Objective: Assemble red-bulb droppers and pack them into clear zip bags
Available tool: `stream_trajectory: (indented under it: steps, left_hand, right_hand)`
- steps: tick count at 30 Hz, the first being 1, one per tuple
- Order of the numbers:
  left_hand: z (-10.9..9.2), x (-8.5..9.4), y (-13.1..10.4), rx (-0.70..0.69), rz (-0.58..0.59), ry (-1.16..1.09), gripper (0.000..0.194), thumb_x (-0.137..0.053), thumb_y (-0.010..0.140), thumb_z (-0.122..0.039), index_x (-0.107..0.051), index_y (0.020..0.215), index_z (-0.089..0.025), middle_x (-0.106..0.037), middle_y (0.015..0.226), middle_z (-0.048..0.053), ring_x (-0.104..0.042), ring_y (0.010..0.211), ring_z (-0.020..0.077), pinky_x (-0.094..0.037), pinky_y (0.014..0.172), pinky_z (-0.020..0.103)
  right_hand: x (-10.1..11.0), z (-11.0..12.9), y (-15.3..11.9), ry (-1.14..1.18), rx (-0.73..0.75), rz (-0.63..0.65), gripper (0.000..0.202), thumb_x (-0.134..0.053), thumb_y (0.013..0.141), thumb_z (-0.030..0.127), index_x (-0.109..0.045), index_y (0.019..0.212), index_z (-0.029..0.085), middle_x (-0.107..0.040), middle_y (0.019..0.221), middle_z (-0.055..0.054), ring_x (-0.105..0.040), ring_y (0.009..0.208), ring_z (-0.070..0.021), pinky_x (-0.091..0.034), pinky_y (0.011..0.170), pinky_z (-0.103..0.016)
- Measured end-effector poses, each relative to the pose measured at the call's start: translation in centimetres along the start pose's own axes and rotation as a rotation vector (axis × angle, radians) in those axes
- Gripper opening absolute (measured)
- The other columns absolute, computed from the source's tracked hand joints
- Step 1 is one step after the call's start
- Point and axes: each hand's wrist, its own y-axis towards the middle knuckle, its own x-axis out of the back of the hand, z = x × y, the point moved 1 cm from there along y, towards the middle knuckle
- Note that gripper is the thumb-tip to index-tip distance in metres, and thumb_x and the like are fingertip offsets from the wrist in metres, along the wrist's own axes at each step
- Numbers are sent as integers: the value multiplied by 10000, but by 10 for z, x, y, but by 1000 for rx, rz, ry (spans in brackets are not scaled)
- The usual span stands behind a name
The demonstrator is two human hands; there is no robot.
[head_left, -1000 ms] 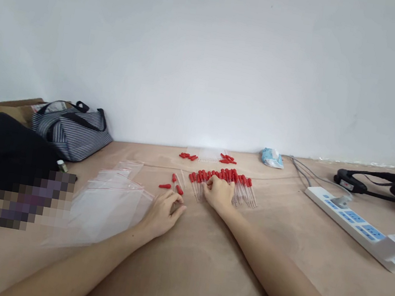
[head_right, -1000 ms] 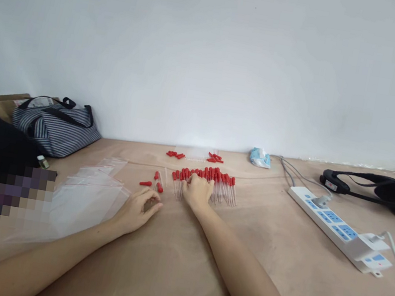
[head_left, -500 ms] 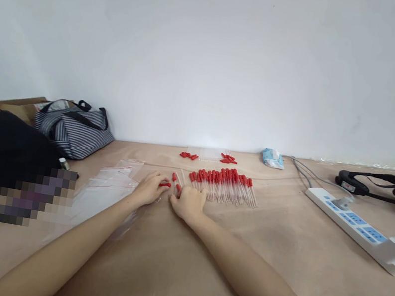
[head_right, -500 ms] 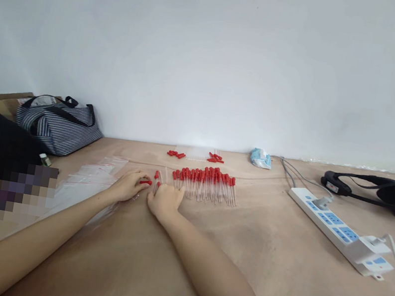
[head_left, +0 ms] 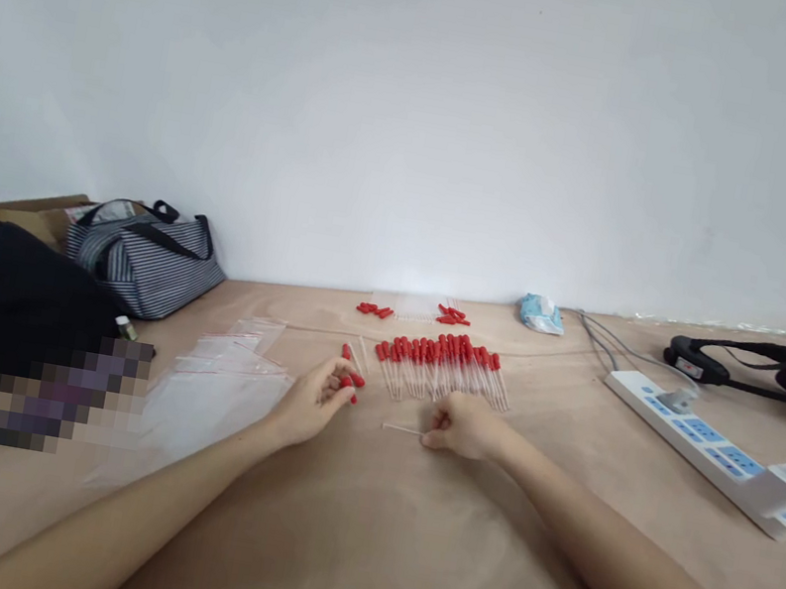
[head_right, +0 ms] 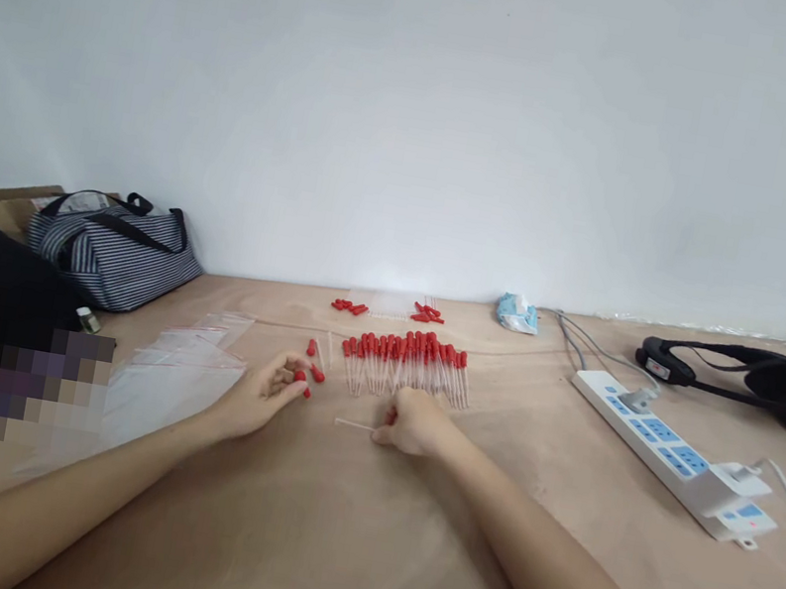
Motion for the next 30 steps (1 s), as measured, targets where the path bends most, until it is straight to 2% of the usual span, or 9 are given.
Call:
stream_trajectory:
  steps: [3,6,8,12,17,22,26,30]
  left_hand:
    - [-7,-12,-9,13,106,-57,74,-507,728,-185,-463,783,-165,-552,795,15,-581,703,128,-478,658,256]
    - [-10,-14,-14,-34,149,111,58,-512,709,-152,-475,751,-166,-554,732,4,-551,682,135,-465,660,277]
    - [-10,-12,-15,-72,152,198,76,-523,706,-158,-493,775,-170,-566,752,9,-543,699,143,-460,674,289]
    - [-9,-12,-14,-90,149,232,251,-580,703,-216,-540,946,-168,-577,898,46,-557,781,162,-460,698,290]
    - [-7,-19,-13,-110,136,340,132,-533,759,-225,-637,821,-170,-573,857,48,-557,741,161,-446,662,277]
    - [-14,-23,-17,-137,94,328,138,-424,841,-209,-560,862,-192,-606,837,13,-566,775,160,-423,693,272]
    - [-25,-22,-22,-110,138,336,138,-379,870,-231,-512,896,-205,-609,830,-2,-570,740,156,-414,660,260]
    - [-34,-22,-24,-90,168,340,140,-375,873,-245,-510,893,-212,-616,837,-1,-577,752,165,-417,673,268]
  right_hand:
    - [0,-17,-2,115,85,-46,153,-687,591,310,-619,661,192,-606,633,18,-529,593,-111,-333,522,-208]
    - [-9,-20,-1,194,187,-160,190,-695,590,331,-605,681,191,-594,640,19,-505,575,-101,-333,508,-205]
    - [-15,-18,1,239,215,-185,163,-681,615,305,-593,682,185,-583,638,16,-495,565,-97,-338,504,-202]
    - [-23,-14,2,283,233,-188,84,-631,669,223,-565,656,173,-554,608,17,-487,557,-95,-355,523,-203]
    - [-28,-12,0,179,255,-299,106,-558,736,213,-539,640,171,-577,679,-18,-507,657,-131,-357,601,-238]
    - [-35,-8,-3,202,271,-383,123,-442,827,243,-507,748,174,-586,698,-8,-504,627,-119,-329,666,-272]
    - [-36,-4,-4,205,305,-379,141,-417,848,276,-489,775,179,-590,692,4,-503,608,-112,-299,738,-308]
    - [-37,-2,-5,196,311,-370,138,-422,847,287,-487,785,182,-594,707,9,-509,627,-114,-280,743,-314]
